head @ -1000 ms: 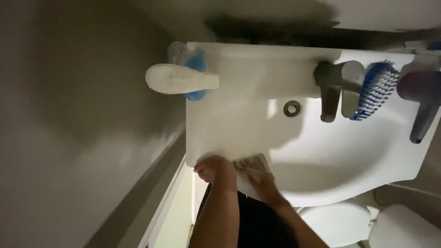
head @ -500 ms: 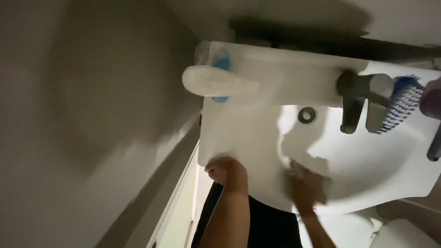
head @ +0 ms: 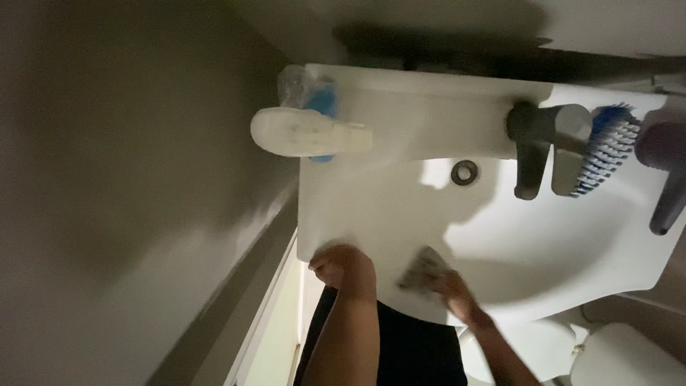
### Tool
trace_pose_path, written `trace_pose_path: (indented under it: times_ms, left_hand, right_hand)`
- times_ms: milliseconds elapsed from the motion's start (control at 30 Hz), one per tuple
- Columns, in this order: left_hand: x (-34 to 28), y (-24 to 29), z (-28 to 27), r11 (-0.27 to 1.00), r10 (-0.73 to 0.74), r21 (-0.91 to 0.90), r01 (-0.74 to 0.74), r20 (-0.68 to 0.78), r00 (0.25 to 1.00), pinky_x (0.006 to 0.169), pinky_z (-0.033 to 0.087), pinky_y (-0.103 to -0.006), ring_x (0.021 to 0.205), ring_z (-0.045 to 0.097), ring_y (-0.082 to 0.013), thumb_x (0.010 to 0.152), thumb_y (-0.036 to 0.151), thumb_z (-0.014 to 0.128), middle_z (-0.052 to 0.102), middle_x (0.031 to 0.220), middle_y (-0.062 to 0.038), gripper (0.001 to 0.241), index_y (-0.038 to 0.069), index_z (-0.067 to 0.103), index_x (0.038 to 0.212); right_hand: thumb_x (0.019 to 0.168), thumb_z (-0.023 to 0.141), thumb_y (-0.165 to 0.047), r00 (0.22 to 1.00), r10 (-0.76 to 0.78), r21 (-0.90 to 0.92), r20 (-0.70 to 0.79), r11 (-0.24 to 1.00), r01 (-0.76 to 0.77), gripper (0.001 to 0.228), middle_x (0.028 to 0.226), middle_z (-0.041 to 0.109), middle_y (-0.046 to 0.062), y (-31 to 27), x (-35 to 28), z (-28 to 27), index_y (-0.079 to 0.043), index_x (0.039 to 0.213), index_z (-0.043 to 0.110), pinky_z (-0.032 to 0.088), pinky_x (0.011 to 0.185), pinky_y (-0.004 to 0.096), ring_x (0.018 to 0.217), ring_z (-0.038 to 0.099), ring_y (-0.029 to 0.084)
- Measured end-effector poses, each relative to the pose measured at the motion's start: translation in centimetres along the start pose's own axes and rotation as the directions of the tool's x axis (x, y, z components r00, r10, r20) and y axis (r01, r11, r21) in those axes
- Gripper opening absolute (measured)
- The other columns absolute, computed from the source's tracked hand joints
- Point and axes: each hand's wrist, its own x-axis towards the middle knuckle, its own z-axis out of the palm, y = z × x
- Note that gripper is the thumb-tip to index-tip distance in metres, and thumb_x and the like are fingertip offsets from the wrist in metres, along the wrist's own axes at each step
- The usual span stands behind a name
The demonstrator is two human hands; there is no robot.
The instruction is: The person wipes the interior of a white bathroom sink using a gray cloth. They repeatedly rub the basin and the area around the drain in circular and back-and-forth motions, occasionally refolding the cloth.
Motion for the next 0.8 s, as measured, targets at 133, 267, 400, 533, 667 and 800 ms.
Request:
trace_pose_path:
  times_ms: [133,267,400,533,667,800]
  left_hand:
    - [3.1,1.5,-4.0,0.986,0.09,0.154,-0.067,-0.142,0.986,0.088,0.038,-0.0452,0.093,0.059,-0.0203,0.101,0.032,0.031,0.061,0.103,0.008,0.026,0.025,0.053,0.087]
    - [4.4,2.0,-2.0,0.976,0.22,0.082,-0.204,-0.322,0.921,0.083,0.042,-0.045,0.096,0.064,-0.02,0.096,0.025,0.044,0.066,0.104,0.009,0.02,0.028,0.061,0.088]
    - [-1.4,-6.6,1.3,0.843,0.17,-0.387,-0.374,-0.468,0.867,0.068,0.052,-0.0328,0.081,0.068,-0.0207,0.091,0.021,0.065,0.07,0.101,-0.011,0.026,0.004,0.06,0.108]
    - [-8.8,-14.6,0.2,-0.213,-0.013,-0.964,-0.16,-0.161,0.987,0.061,0.062,-0.0277,0.068,0.07,-0.0219,0.111,0.027,0.028,0.068,0.096,-0.02,0.037,-0.004,0.048,0.119]
    - [-1.0,-6.1,1.4,0.21,-0.11,-0.971,-0.112,-0.138,0.984,0.073,0.045,-0.0346,0.092,0.067,-0.015,0.082,0.012,0.069,0.071,0.102,-0.002,0.036,0.013,0.057,0.115]
    - [-1.8,-6.0,-1.7,0.919,0.25,0.357,-0.167,-0.201,0.947,0.076,0.041,-0.0333,0.088,0.057,-0.014,0.09,0.037,0.059,0.064,0.099,0.005,0.019,0.018,0.063,0.092]
  right_hand:
    - [0.099,0.059,-0.015,0.912,0.256,-0.335,-0.319,0.87,-0.361,0.01,0.076,0.058,0.009,-8.7,-3.9,-2.5,-0.007,0.095,0.061,0.043,0.066,0.041,0.068,0.051,0.024]
    - [0.104,0.053,-0.024,0.554,0.092,-0.548,-0.827,0.084,-0.832,0.038,0.092,0.077,0.024,-18.4,0.4,3.2,0.003,0.127,0.067,0.052,0.069,0.049,0.08,0.073,0.039]
    - [0.106,0.059,-0.044,0.621,-0.611,-0.423,-0.492,-0.456,-0.783,0.05,0.086,0.066,0.018,-12.6,2.5,-14.3,0.006,0.11,0.064,0.039,0.041,0.028,0.059,0.062,0.02]
    - [0.103,0.062,-0.037,0.655,-0.697,-0.097,-0.291,-0.659,-0.746,0.045,0.113,0.072,0.016,5.1,12.4,-39.4,-0.006,0.136,0.062,0.052,0.065,0.033,0.088,0.072,0.021]
    - [0.104,0.054,-0.016,0.654,-0.702,-0.451,-0.282,-0.504,-0.736,0.057,0.133,0.063,0.027,0.7,17.7,-8.5,-0.009,0.159,0.038,0.054,0.069,0.044,0.09,0.076,0.031]
    - [0.103,0.057,-0.01,0.78,-0.337,-0.7,-0.527,-0.349,-0.623,0.069,0.164,0.035,0.014,1.7,19.1,3.2,-0.008,0.164,0.025,0.057,0.098,0.035,0.139,0.052,0.03]
